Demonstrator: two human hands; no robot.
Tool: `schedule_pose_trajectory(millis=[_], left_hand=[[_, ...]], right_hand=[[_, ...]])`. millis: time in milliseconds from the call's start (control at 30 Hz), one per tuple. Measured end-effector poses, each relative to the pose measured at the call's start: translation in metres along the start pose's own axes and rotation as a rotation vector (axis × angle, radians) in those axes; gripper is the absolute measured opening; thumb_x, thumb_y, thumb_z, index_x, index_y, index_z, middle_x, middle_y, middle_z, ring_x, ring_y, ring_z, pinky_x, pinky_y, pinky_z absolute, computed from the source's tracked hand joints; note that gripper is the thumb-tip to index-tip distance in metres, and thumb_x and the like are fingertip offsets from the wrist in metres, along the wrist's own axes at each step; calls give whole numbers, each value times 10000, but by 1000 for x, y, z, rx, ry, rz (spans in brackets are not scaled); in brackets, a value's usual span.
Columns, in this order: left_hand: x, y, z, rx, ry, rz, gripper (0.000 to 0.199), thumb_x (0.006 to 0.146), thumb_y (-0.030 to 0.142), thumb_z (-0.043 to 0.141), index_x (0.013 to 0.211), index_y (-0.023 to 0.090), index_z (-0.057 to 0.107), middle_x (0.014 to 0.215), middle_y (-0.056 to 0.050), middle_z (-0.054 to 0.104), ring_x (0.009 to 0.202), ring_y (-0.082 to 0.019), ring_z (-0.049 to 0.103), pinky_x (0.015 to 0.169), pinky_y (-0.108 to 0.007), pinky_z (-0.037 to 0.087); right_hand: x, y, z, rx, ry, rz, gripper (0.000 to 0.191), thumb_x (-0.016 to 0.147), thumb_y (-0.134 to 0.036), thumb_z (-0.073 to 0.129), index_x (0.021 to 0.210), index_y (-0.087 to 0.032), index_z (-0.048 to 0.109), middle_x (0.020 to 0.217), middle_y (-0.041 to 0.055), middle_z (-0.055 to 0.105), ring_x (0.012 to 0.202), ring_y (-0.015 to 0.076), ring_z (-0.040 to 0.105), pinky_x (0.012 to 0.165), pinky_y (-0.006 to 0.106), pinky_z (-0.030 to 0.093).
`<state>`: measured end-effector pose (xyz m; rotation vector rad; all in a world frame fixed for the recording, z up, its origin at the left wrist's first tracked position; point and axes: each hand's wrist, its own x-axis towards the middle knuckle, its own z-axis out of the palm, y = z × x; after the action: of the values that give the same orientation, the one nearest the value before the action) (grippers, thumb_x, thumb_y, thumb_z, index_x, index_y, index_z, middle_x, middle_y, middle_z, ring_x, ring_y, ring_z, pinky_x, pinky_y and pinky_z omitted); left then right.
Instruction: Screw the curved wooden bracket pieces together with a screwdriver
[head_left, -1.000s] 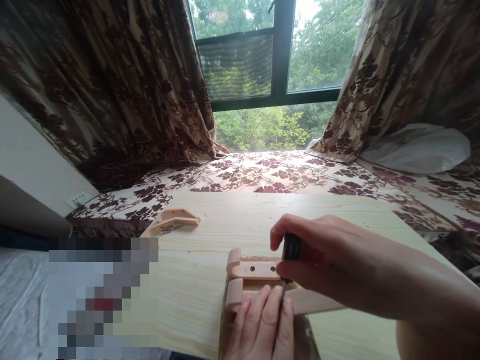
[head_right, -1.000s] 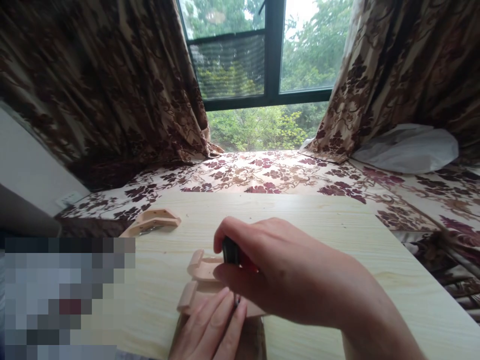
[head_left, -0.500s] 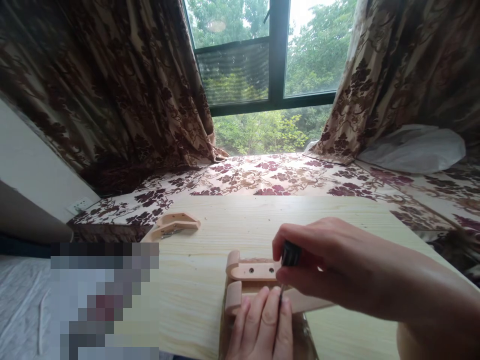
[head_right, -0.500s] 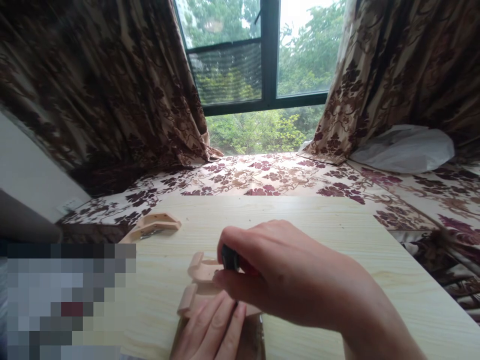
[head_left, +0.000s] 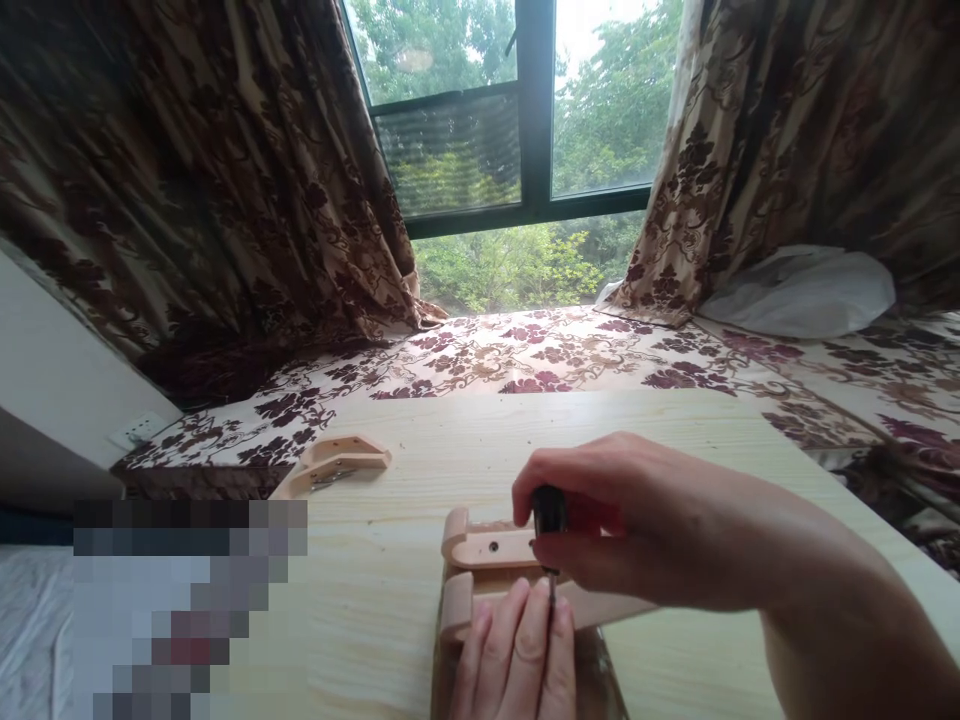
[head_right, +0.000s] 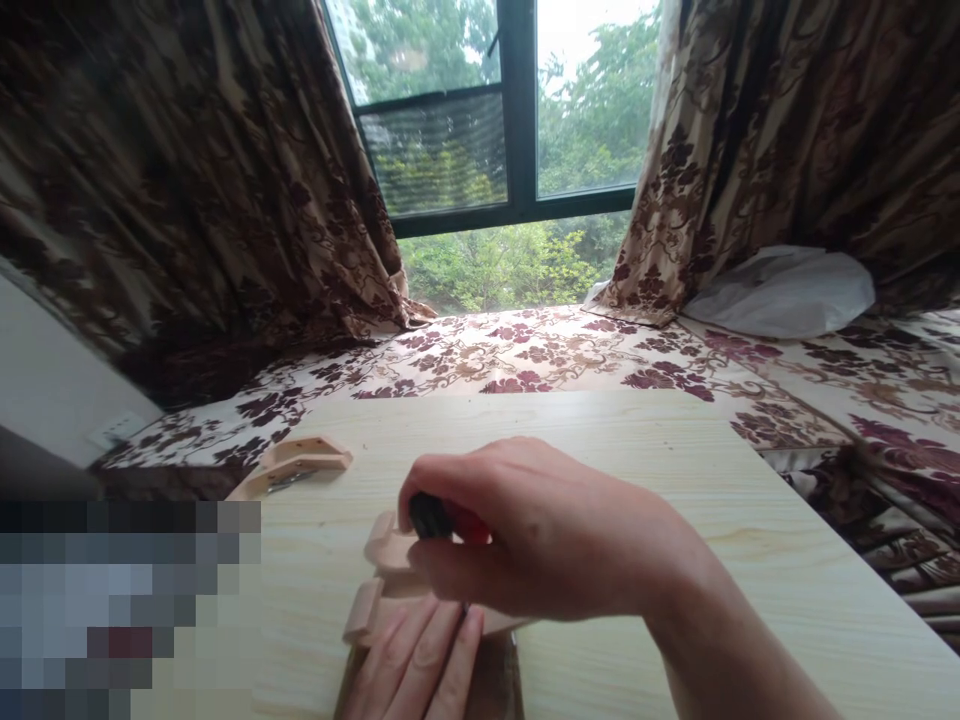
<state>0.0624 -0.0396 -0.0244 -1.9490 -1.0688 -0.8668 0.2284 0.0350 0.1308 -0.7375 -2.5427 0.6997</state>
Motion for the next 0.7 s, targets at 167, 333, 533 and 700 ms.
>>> schedule_pose_trajectory(millis=[167,333,533,700], left_hand=[[-11,22,22,-83,190,-268,321,902,112,347,936,224,646,912,3,711,1032,-132,607,1070,-320,331],[-14,22,22,-94,183,-256,309,908,129,359,971,225,645,909,-3,708,1119,-140,567,1077,-329,329],[-16,23,21,-79,172,-241,310,894,90,360,965,205,639,966,-8,700,1208,-144,503,1092,-340,317],[-23,21,22,-23,92,-175,223,882,184,482,1053,191,626,1094,-29,666,1251,-215,466,1121,-414,274]], right_hand=[[-1,2,0,-58,23,60,229,865,-399,562,763,-195,543,599,-60,495,536,63,380,485,190,288],[-2,0,0,31,24,-9,108,849,-291,591,928,-220,575,658,-74,534,560,44,422,520,160,315],[-1,0,-1,-23,25,63,256,870,-423,557,767,-190,566,595,-62,502,518,49,378,464,175,284],[-1,-1,0,89,33,-63,116,850,-278,592,945,-211,601,655,-75,536,545,27,430,512,133,327]])
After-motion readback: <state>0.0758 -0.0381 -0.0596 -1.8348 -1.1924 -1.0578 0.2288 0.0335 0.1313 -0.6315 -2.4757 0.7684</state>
